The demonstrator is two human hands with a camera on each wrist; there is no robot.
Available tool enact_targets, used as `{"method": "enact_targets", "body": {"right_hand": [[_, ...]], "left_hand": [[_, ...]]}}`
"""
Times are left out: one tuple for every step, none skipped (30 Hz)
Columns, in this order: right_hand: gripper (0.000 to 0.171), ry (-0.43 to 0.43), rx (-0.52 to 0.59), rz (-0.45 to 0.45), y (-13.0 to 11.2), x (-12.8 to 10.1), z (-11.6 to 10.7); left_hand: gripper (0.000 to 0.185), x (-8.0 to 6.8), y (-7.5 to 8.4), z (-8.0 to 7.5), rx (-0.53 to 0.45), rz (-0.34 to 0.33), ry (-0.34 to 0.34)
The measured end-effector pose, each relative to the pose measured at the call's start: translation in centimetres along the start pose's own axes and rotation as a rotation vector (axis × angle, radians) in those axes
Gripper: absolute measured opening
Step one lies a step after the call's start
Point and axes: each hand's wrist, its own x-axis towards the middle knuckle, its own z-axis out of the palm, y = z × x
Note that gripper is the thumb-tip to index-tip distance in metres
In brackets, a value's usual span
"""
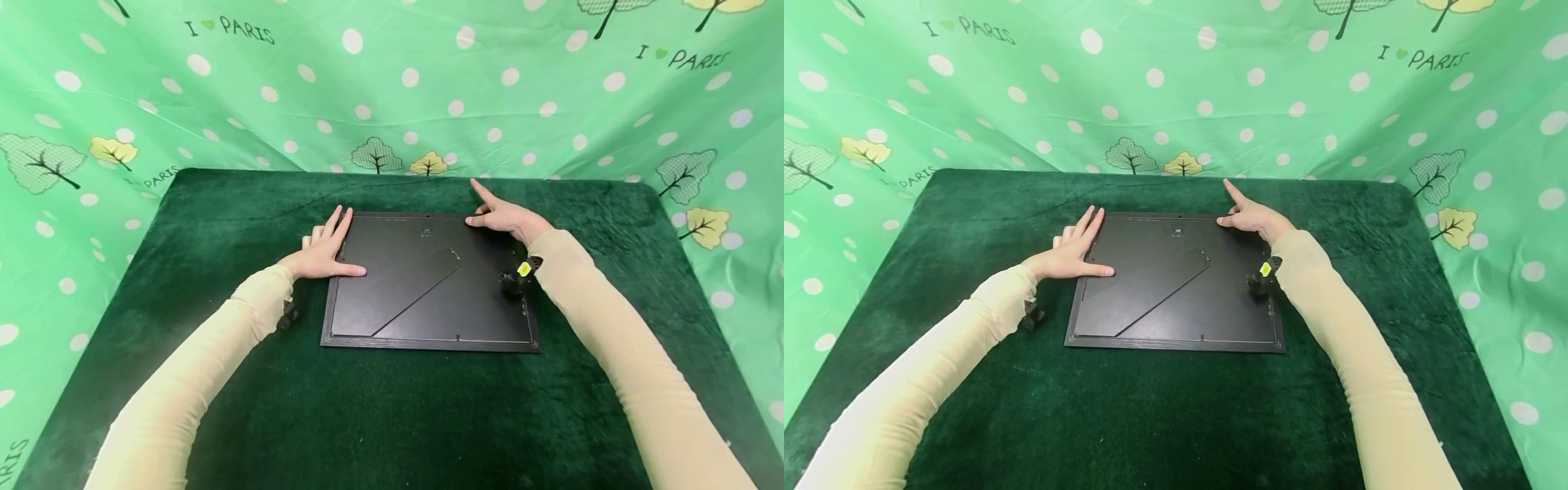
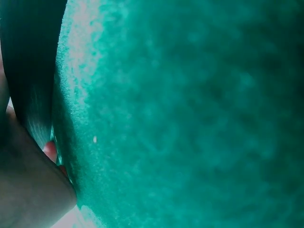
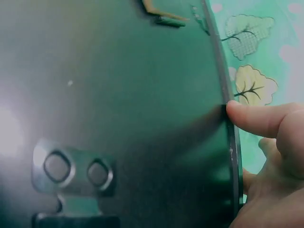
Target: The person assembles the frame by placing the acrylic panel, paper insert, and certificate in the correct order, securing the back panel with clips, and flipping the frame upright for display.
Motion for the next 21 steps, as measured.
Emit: {"method": "enact_targets", "body": {"right_hand": [[0.088, 0.000, -0.001, 0.000, -0.1, -0.1, 0.0], [0.088, 0.000, -0.003, 0.000, -0.1, -0.1, 0.1], [0.089, -0.002, -0.009, -0.001, -0.2, -0.1, 0.0], [0.089, -0.001, -0.023, 0.003, -0.2, 0.0, 0.0], [0.089, -0.004, -0.035, 0.009, -0.3, -0.1, 0.0], [0.089, -0.007, -0.045, 0.016, -0.5, 0.0, 0.0], [0.089, -0.011, -0.055, 0.023, -0.5, 0.0, 0.0], [0.089, -0.018, -0.065, 0.032, -0.6, 0.0, -0.1], [0.089, -0.027, -0.074, 0.040, -0.6, 0.0, -0.1], [0.088, -0.033, -0.081, 0.050, -0.7, 0.0, -0.1], [0.088, -0.039, -0.085, 0.059, -0.8, 0.0, -0.1], [0.087, -0.039, -0.087, 0.068, -0.9, 0.1, 0.0], [0.087, -0.042, -0.089, 0.072, -1.0, 0.1, 0.0], [0.086, -0.043, -0.094, 0.075, -1.0, 0.1, 0.0], [0.086, -0.047, -0.095, 0.078, -1.0, 0.2, 0.0], [0.085, -0.046, -0.100, 0.081, -1.1, 0.2, 0.0], [0.085, -0.048, -0.106, 0.083, -1.1, 0.2, 0.0], [0.084, -0.049, -0.107, 0.084, -1.1, 0.3, 0.0], [0.084, -0.052, -0.109, 0.080, -1.1, 0.3, 0.0], [0.083, -0.050, -0.110, 0.082, -1.1, 0.4, 0.0], [0.083, -0.047, -0.109, 0.083, -1.1, 0.4, 0.1]], "left_hand": [[0.116, 0.0, 0.0, 0.0, -0.001, 0.002, 0.000], [0.117, 0.0, -0.1, 0.0, 0.000, 0.003, 0.000], [0.117, 0.0, -0.1, 0.0, -0.001, 0.003, 0.000], [0.117, 0.0, -0.1, 0.0, 0.001, 0.003, 0.001], [0.117, 0.0, -0.2, 0.0, 0.003, 0.003, 0.000], [0.118, 0.0, -0.2, 0.0, 0.005, 0.003, 0.002], [0.118, 0.0, -0.2, 0.0, 0.003, 0.002, 0.005], [0.118, 0.0, -0.2, 0.0, 0.001, 0.002, 0.007], [0.118, 0.0, -0.1, 0.0, -0.002, 0.002, 0.010], [0.118, 0.0, -0.1, 0.0, -0.002, 0.003, 0.011], [0.118, 0.0, -0.1, 0.0, -0.005, 0.005, 0.013], [0.118, 0.0, -0.2, 0.0, -0.006, 0.007, 0.015], [0.118, 0.1, -0.1, 0.0, -0.005, 0.009, 0.015], [0.118, 0.1, -0.1, 0.0, -0.004, 0.011, 0.013], [0.118, 0.1, -0.1, 0.0, -0.002, 0.011, 0.012], [0.118, 0.1, -0.1, 0.0, -0.001, 0.010, 0.010], [0.118, 0.2, -0.1, 0.0, 0.005, 0.010, 0.008], [0.118, 0.2, -0.1, 0.0, 0.009, 0.007, 0.007], [0.118, 0.1, -0.1, 0.0, 0.009, 0.003, 0.006], [0.117, 0.1, 0.0, 0.0, 0.010, 0.001, 0.005], [0.117, 0.1, 0.0, 0.0, 0.013, 0.000, 0.002]]}}
